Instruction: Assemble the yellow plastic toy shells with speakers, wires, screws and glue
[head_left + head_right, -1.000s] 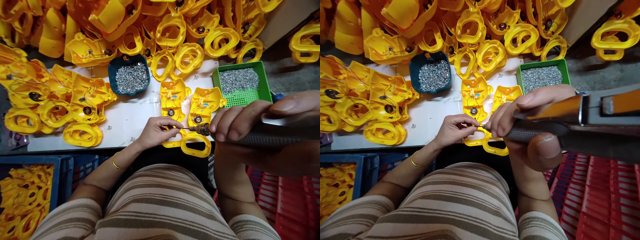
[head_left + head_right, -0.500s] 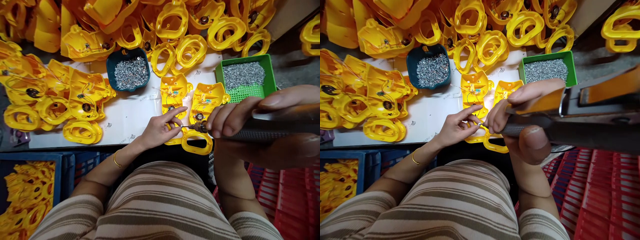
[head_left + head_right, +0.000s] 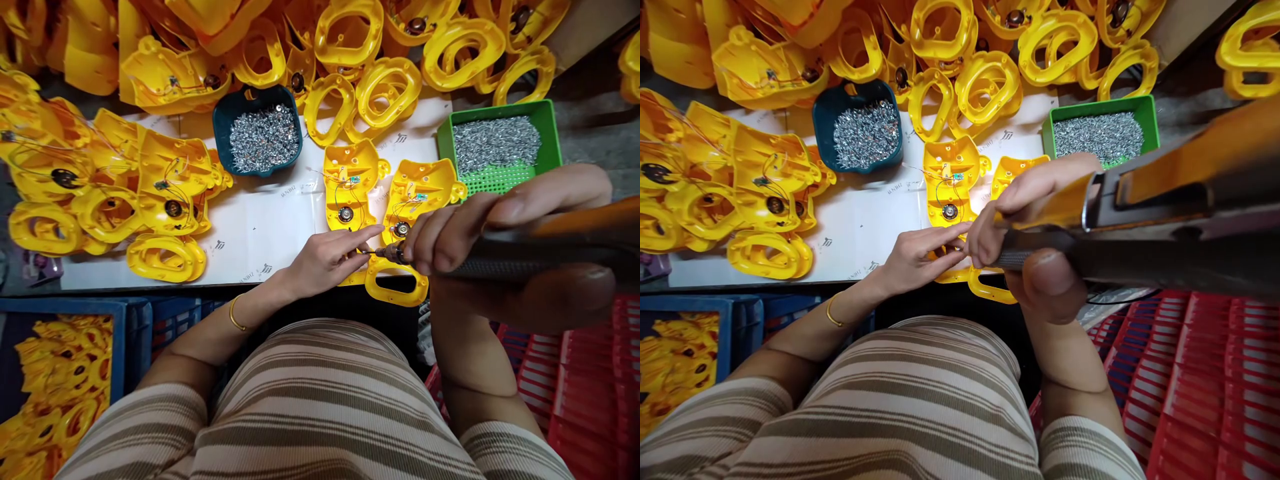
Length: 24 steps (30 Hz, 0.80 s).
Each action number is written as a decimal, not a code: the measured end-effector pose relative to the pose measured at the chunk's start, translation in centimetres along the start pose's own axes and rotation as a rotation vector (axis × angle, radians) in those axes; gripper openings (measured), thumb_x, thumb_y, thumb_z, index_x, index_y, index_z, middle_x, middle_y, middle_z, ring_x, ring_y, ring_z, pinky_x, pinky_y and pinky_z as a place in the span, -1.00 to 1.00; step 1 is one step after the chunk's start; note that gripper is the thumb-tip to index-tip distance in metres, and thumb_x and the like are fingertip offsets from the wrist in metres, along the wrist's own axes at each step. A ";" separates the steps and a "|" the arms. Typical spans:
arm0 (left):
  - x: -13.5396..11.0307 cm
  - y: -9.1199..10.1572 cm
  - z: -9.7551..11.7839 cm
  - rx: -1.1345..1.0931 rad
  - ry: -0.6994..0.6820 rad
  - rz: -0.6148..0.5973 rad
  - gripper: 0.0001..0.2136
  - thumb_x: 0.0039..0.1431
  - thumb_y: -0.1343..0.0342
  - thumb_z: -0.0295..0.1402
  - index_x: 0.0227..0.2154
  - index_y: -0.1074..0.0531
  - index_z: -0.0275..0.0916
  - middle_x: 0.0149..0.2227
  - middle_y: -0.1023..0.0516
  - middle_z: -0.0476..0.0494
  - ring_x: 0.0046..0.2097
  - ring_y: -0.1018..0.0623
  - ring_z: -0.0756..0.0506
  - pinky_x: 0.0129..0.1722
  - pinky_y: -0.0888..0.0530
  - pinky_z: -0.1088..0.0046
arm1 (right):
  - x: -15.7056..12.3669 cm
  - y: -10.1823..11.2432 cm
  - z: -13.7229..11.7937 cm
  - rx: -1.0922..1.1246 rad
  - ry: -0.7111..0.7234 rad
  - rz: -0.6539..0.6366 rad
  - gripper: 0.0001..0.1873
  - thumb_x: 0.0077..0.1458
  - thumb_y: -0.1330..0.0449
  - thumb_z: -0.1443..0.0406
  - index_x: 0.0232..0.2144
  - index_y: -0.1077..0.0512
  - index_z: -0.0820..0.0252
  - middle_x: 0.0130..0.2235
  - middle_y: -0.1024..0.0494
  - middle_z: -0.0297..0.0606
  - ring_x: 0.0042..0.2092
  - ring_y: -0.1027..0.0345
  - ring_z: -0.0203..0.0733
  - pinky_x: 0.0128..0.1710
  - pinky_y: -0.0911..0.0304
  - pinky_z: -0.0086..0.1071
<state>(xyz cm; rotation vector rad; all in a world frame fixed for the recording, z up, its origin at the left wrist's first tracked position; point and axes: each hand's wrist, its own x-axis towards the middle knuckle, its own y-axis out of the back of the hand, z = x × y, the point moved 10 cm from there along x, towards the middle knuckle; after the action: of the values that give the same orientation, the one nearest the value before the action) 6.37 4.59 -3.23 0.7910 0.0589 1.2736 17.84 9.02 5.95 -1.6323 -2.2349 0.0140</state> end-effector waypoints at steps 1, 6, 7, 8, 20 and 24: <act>0.1 -0.1 0.1 0.000 0.001 -0.004 -0.67 0.33 -0.07 -0.32 0.12 -0.42 -0.24 -0.28 -0.66 -0.09 -0.36 -0.58 0.03 -0.31 -0.53 0.55 | 0.0 0.0 0.0 0.001 0.005 0.005 -0.72 0.01 -0.35 0.02 -0.34 -0.42 -0.01 -0.58 -0.45 -0.46 -0.61 -0.32 -0.24 -0.59 -0.32 -0.27; 0.6 0.5 1.0 -0.003 -0.047 0.014 -0.61 0.32 -0.09 -0.36 0.19 -0.34 -0.18 -0.12 -0.65 -0.07 -0.30 -0.60 0.05 -0.26 -0.54 0.58 | 0.0 0.1 -0.1 -0.022 -0.035 -0.023 -0.72 0.03 -0.33 0.00 -0.32 -0.45 -0.02 -0.56 -0.47 -0.44 -0.59 -0.34 -0.22 -0.55 -0.36 -0.23; 0.5 0.8 1.3 0.035 -0.073 0.039 -0.61 0.31 -0.12 -0.35 0.18 -0.34 -0.19 -0.10 -0.64 -0.09 -0.26 -0.59 0.03 -0.21 -0.54 0.55 | 0.0 0.1 -0.2 -0.025 -0.037 -0.027 -0.71 0.02 -0.34 -0.01 -0.32 -0.46 -0.01 -0.57 -0.47 -0.44 -0.59 -0.36 -0.21 -0.54 -0.37 -0.21; 0.4 1.2 1.5 0.092 -0.090 0.074 -0.61 0.28 -0.16 -0.32 0.15 -0.37 -0.22 -0.09 -0.63 -0.12 -0.21 -0.59 0.00 -0.16 -0.53 0.51 | 0.1 0.3 -0.4 -0.026 -0.029 -0.023 -0.70 0.00 -0.35 -0.01 -0.33 -0.46 0.00 -0.57 -0.47 -0.44 -0.59 -0.36 -0.20 -0.54 -0.38 -0.21; -4.9 -0.7 -0.5 0.471 0.016 0.068 -0.50 0.08 -0.23 0.09 -0.06 -0.53 -0.15 0.16 -0.40 -0.32 0.17 -0.33 -0.31 0.12 -0.30 0.12 | 3.2 1.4 2.8 0.075 0.486 0.122 -0.78 0.05 -0.24 0.02 -0.35 -0.47 -0.03 -0.71 -0.24 -0.58 -0.78 -0.06 -0.38 -0.82 -0.04 -0.47; -4.8 -1.2 -1.0 0.462 0.063 0.031 -0.50 0.08 -0.21 0.12 -0.05 -0.53 -0.11 0.19 -0.39 -0.30 0.21 -0.30 -0.31 0.14 -0.27 0.12 | 4.1 -0.1 4.8 0.075 0.368 0.002 -0.77 0.05 -0.22 0.01 -0.32 -0.41 -0.05 -0.68 -0.26 -0.55 -0.75 -0.10 -0.33 -0.79 -0.10 -0.42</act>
<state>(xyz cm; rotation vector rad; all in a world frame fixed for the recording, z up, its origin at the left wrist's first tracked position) 5.38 0.86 -6.41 1.1483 0.4044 1.3322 15.25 13.74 2.72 -1.4617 -1.9289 -0.1844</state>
